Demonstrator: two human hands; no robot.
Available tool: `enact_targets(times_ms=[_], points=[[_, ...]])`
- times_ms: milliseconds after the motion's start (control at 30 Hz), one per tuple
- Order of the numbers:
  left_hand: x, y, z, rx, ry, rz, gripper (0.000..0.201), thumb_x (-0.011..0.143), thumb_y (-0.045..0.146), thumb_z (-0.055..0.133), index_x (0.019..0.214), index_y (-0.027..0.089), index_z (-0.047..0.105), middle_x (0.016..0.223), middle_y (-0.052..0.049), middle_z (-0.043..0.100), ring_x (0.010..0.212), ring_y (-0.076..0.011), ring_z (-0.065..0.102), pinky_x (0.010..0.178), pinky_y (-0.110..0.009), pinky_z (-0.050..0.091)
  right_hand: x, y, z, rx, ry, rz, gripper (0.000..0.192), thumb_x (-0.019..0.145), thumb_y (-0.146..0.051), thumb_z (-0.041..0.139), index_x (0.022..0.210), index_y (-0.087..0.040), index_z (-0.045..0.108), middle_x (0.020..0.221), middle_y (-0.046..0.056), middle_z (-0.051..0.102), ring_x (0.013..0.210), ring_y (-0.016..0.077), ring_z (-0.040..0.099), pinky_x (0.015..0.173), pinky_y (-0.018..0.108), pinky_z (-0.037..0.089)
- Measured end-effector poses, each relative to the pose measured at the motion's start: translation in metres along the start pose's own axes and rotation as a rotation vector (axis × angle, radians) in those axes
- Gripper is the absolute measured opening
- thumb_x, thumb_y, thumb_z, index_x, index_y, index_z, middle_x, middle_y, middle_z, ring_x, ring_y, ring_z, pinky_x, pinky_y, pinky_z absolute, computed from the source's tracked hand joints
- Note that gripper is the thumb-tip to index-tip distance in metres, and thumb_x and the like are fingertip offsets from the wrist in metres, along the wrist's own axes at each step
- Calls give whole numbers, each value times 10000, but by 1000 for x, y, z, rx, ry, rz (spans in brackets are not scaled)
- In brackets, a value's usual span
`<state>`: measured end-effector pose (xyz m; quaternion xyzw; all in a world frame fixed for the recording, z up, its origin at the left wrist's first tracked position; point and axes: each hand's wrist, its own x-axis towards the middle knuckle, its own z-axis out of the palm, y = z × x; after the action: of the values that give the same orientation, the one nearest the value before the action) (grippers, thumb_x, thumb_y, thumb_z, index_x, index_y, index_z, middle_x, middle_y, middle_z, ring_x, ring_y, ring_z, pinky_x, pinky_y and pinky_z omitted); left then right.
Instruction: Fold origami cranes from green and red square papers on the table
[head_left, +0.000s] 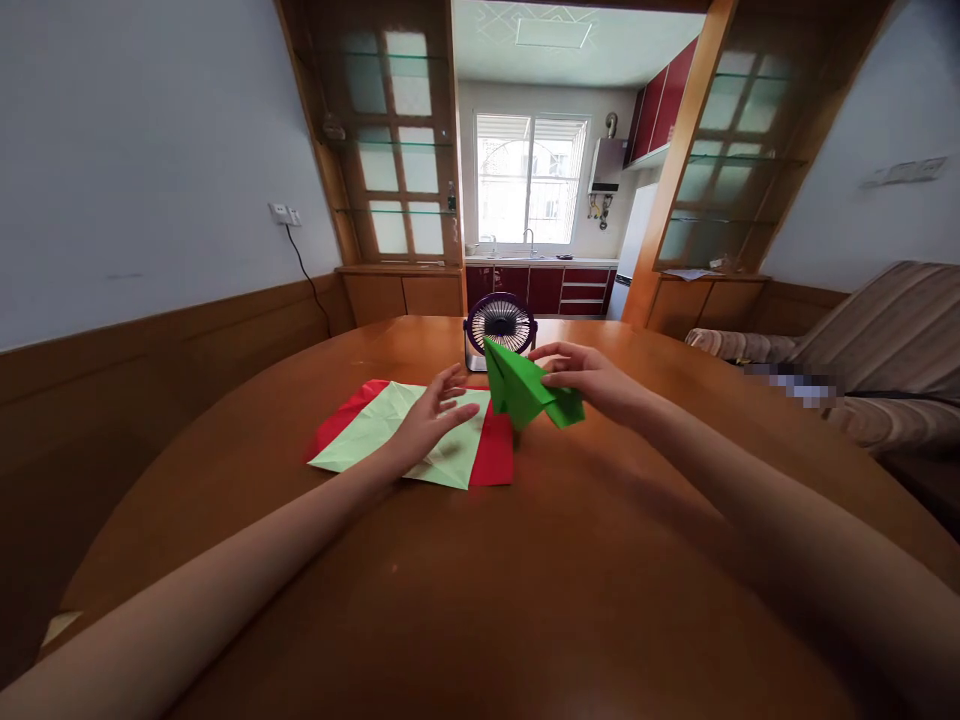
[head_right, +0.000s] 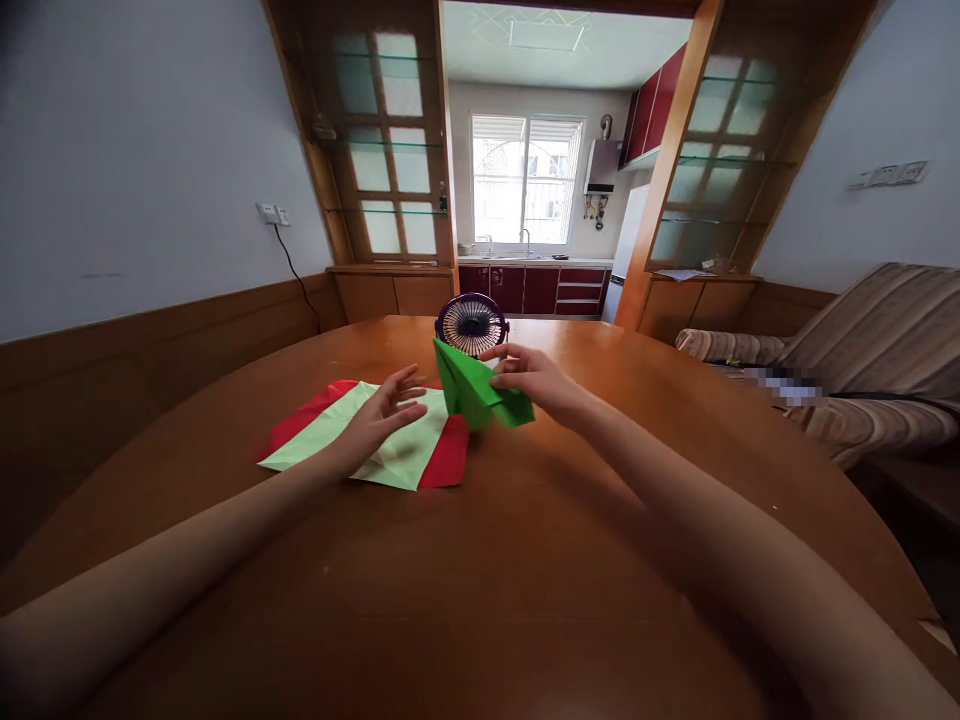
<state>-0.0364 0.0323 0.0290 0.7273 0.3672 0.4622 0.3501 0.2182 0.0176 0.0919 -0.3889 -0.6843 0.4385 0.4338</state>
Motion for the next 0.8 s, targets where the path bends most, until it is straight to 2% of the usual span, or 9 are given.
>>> enact_targets(times_ms=[100,233,333,433,500,600,700,800], points=[[-4,11,16,-359,-48,-43,725,737,332,729,1378,210,413,1376,-121,515,1235,-268,515,1002,-404,441,-3,10,27,302,-36,79,342,683,-168,657,1009,-218,565,728,-37,609,616,122,569,577,237,437],[-7,18,21,-517,18,-131,456,720,276,755,1130,152,600,1155,-104,660,1072,-235,612,938,-357,472,-4,17,37,430,11,139,231,695,-175,636,922,-171,598,791,0,638,663,119,579,635,245,453],[-5,19,19,-603,43,-178,388,722,217,729,1084,150,610,1083,-88,682,1013,-212,633,906,-334,488,-4,20,38,382,16,119,274,715,-267,658,966,-161,626,887,38,663,750,151,607,683,272,477],[-3,20,19,-675,53,-230,372,725,144,653,1091,164,594,1078,-73,680,1008,-201,639,889,-319,503,-7,26,42,186,-15,44,519,623,-279,774,1107,-199,602,1073,56,655,912,200,612,771,313,502],[-4,20,22,-696,62,-280,366,731,121,614,1093,163,577,1060,-74,684,1000,-199,645,879,-317,514,-8,32,47,27,19,-15,617,569,-248,813,1141,-201,587,1127,68,642,984,222,596,815,335,504],[-7,21,25,-708,12,-317,375,757,163,662,1116,171,552,1081,-88,688,987,-218,659,866,-347,529,-9,40,55,-36,49,-36,500,669,-312,766,1124,-193,595,1100,74,661,981,220,610,835,356,513],[-10,21,24,-664,-63,-300,459,705,205,773,1117,185,572,1106,-95,697,952,-240,679,837,-365,543,-8,42,59,95,39,43,386,812,-398,649,1143,-207,598,1075,72,690,931,209,651,822,360,532],[-11,20,18,-607,-99,-324,397,699,258,797,1052,165,639,1045,-101,724,867,-237,700,782,-346,555,-4,43,55,194,88,111,339,868,-435,582,1102,-192,628,1040,83,713,929,222,672,827,371,543]])
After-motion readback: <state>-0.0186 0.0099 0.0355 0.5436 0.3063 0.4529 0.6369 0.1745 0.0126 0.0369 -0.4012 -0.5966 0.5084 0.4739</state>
